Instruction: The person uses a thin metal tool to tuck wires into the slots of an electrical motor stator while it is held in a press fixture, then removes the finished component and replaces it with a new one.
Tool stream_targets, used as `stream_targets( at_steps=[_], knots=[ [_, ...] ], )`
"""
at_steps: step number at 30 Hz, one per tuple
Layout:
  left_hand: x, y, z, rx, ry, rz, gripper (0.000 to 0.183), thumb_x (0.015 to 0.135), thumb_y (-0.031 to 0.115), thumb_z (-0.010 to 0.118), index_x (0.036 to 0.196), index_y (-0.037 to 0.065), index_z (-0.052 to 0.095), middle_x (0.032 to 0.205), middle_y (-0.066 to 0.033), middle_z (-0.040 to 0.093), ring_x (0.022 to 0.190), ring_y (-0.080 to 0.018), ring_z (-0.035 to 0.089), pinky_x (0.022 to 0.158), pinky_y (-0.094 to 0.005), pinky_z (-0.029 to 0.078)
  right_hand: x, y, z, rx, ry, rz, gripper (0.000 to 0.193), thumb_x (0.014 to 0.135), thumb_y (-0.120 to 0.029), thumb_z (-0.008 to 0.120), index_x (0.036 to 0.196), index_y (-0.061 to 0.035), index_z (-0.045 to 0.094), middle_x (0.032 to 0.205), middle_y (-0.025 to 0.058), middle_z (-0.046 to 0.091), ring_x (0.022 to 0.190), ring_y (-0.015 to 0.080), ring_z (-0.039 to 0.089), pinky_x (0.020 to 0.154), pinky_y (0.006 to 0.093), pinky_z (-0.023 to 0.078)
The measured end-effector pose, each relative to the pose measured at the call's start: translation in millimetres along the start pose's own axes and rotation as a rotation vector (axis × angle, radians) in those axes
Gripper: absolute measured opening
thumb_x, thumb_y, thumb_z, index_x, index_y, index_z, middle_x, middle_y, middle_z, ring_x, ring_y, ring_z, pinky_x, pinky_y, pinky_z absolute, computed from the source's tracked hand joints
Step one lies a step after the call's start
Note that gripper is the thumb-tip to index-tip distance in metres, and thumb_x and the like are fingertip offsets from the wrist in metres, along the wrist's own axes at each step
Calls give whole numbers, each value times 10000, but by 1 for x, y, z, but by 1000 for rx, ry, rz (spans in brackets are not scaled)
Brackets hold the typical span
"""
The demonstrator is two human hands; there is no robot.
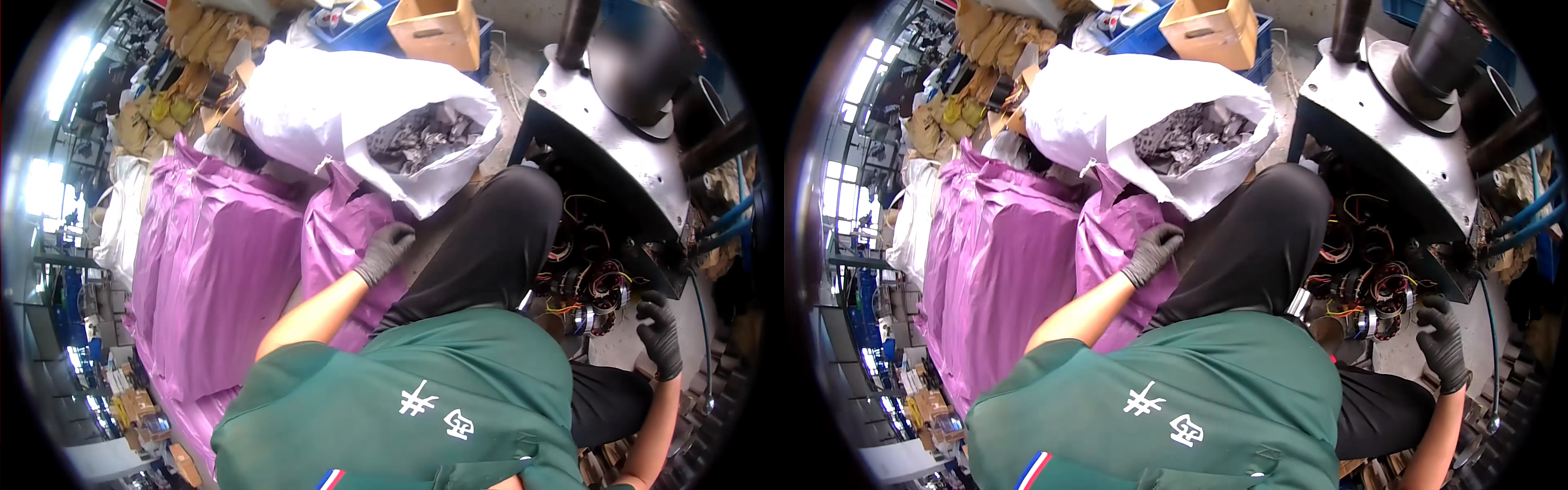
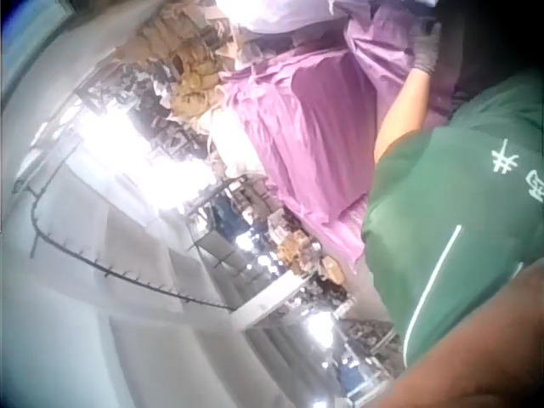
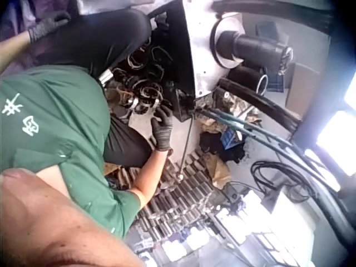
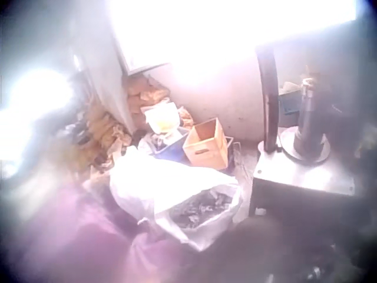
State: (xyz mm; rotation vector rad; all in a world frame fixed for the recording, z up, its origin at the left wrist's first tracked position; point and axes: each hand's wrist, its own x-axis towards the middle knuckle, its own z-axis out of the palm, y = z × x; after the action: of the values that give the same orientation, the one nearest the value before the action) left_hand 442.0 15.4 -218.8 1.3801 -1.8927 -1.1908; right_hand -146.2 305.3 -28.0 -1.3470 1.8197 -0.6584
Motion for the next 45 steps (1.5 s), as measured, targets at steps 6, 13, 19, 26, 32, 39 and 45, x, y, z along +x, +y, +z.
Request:
stream_targets(
  at_steps=[6,13,19,26,32,39,45],
  knots=[
    [-55,-11,-14,488,-219,-23,431,893,284,747,1260,72,668,1253,-180,665,1162,-368,636,1026,-462,507,0,32,-9,91,-139,537,856,899,-200,682,1657,-93,299,1513,153,550,977,223,691,796,373,593],
    [-75,-157,-150,959,-601,-593,539,909,364,572,1332,42,661,1393,-263,625,1273,-378,620,1090,-452,488,-3,60,3,-19,-190,478,629,977,-292,710,1487,34,537,1341,191,691,1241,260,638,1080,371,479],
    [-98,-233,-180,943,-902,-400,620,964,357,566,1515,74,540,1574,-154,527,1455,-250,499,1220,-354,338,-11,67,4,55,-47,476,521,954,-138,726,1422,44,587,1257,149,720,1159,240,669,1029,366,512],
    [54,-107,-135,907,-850,-370,710,865,423,690,1480,89,572,1481,-158,586,1336,-261,576,1162,-370,383,-19,61,-1,130,71,481,472,955,-89,723,1402,21,615,1245,137,723,1144,202,666,1005,353,528],
    [122,-84,-139,936,-608,-338,704,857,440,700,1458,91,589,1415,-166,611,1282,-276,593,1126,-379,405,-19,70,-2,71,73,483,432,960,-82,723,1367,34,634,1240,123,726,1126,192,670,987,346,541],
    [142,-81,-118,975,-494,-242,697,849,461,710,1433,93,610,1338,-176,641,1219,-293,614,1084,-389,432,-17,57,6,1,-12,477,463,951,-106,728,1376,41,620,1242,155,731,1121,214,686,993,349,535],
    [85,-89,-81,1044,-427,29,692,842,478,719,1411,95,627,1273,-185,666,1164,-308,631,1047,-398,455,-19,61,2,-57,-42,485,480,950,-106,726,1392,40,607,1242,144,727,1112,206,679,981,345,538]
  ],
)
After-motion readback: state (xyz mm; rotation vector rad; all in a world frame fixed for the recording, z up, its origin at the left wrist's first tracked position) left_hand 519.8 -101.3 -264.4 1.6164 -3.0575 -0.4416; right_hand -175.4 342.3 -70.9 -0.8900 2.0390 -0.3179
